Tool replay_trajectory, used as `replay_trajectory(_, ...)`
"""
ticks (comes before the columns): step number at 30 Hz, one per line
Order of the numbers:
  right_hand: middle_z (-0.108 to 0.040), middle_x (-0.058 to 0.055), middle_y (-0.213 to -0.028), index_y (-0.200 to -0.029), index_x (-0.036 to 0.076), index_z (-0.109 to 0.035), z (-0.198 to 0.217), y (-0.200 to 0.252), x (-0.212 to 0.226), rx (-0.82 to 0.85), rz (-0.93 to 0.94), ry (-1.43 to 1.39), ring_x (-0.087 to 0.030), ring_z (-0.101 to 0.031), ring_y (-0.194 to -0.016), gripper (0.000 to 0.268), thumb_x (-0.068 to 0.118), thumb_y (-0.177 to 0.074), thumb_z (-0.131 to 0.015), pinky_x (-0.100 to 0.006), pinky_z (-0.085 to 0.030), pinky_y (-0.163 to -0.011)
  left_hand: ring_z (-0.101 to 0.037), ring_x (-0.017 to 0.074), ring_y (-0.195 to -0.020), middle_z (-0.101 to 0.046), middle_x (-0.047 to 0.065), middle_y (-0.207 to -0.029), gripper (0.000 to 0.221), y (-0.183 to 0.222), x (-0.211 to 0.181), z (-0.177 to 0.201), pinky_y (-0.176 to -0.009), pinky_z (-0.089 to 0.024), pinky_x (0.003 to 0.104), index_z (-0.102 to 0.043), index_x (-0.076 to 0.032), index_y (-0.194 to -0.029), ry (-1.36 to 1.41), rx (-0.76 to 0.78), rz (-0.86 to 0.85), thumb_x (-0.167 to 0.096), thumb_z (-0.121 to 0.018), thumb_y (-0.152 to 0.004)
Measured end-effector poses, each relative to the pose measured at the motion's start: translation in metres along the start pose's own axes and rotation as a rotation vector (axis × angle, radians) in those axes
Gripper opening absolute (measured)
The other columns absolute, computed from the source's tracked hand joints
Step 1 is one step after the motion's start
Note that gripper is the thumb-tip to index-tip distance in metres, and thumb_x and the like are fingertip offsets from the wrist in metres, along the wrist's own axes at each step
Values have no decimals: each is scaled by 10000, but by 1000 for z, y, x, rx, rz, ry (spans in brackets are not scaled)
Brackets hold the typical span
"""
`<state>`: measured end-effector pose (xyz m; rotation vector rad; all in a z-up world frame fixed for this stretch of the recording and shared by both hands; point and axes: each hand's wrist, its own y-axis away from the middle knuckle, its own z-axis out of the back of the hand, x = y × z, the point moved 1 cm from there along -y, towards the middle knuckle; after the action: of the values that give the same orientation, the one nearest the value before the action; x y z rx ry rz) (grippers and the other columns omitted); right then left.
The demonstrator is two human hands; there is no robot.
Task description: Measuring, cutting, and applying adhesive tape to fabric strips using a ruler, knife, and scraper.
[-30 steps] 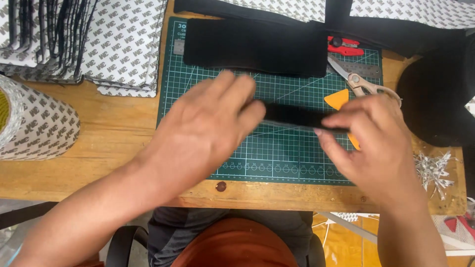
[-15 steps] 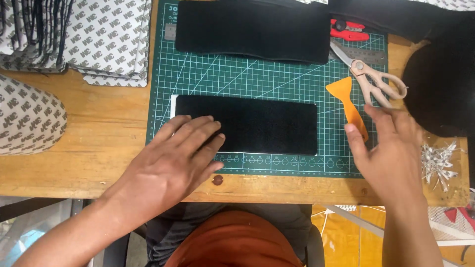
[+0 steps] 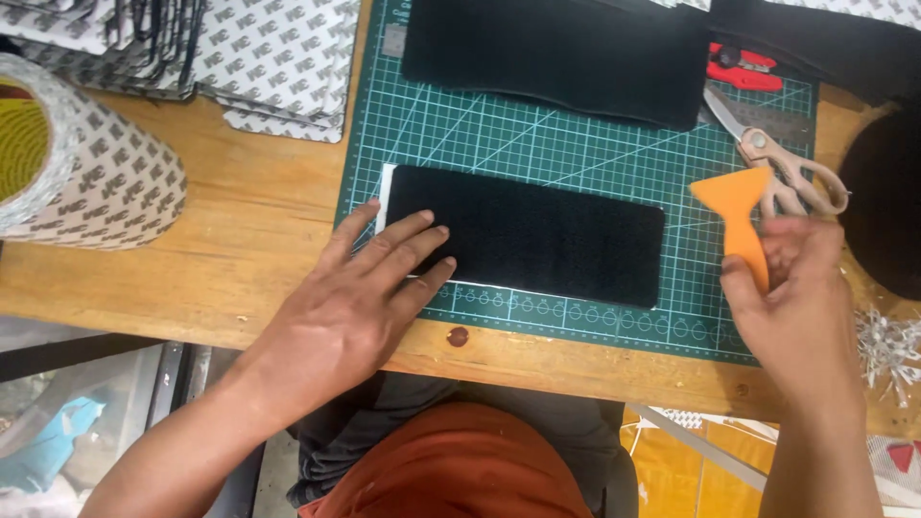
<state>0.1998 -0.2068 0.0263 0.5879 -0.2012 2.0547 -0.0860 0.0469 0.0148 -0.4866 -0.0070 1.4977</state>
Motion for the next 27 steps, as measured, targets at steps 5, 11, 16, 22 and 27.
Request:
replay_trajectory(5,-571,-300,-1487,-1563,-1,-496,-1,9,16,-95,221,45,-407,-583,-1139,563,45,-1009,-406,-544,-458,-899,-463,380,-1449,-551,258,-1491,410,-4,-15,-7,-1241,-261,570,-594,3,-1388,54,3,16,-184,-597,-1023)
replay_trajectory(11,-624,-91,-1101,-1464,117,-553,-27,16,58,173,649,-12,-153,-595,-703,467,52,-1005,-505,-245,-510,-507,-497,361,-1411,-613,241,-1413,447,-3,-19,-16,-1220,-329,514,-668,46,-1294,-21,-69,2,-309,-484,-1095)
replay_trajectory(16,-672,-22,-1012,-1527,314,-500,-50,9,99,316,689,400,-272,-702,-678,527,422,-1014,-441,-466,-595,-445,-531,371,-1374,-642,240,-1363,424,-5,-19,-17,-1197,-366,514,-690,56,-1245,85,-118,49,-296,-525,-1075)
replay_trajectory(22,-499,-39,-911,-1528,320,-530,-65,-2,120,330,718,491,-230,-575,-539,503,386,-1032,-480,-428,-568,-363,-522,399,-1351,-611,257,-1315,421,-4,-20,-14,-1198,-370,548,-681,63,-1221,165,-118,78,-282,-482,-1083)
replay_trajectory(27,-513,-75,-937,-1463,256,-611,-81,-11,140,268,909,416,-253,-621,-714,430,300,-1039,-552,-440,-590,-405,-501,379,-1249,-566,206,-1187,413,-3,-19,-15,-1205,-369,552,-654,63,-1265,122,-87,76,-274,-516,-1070)
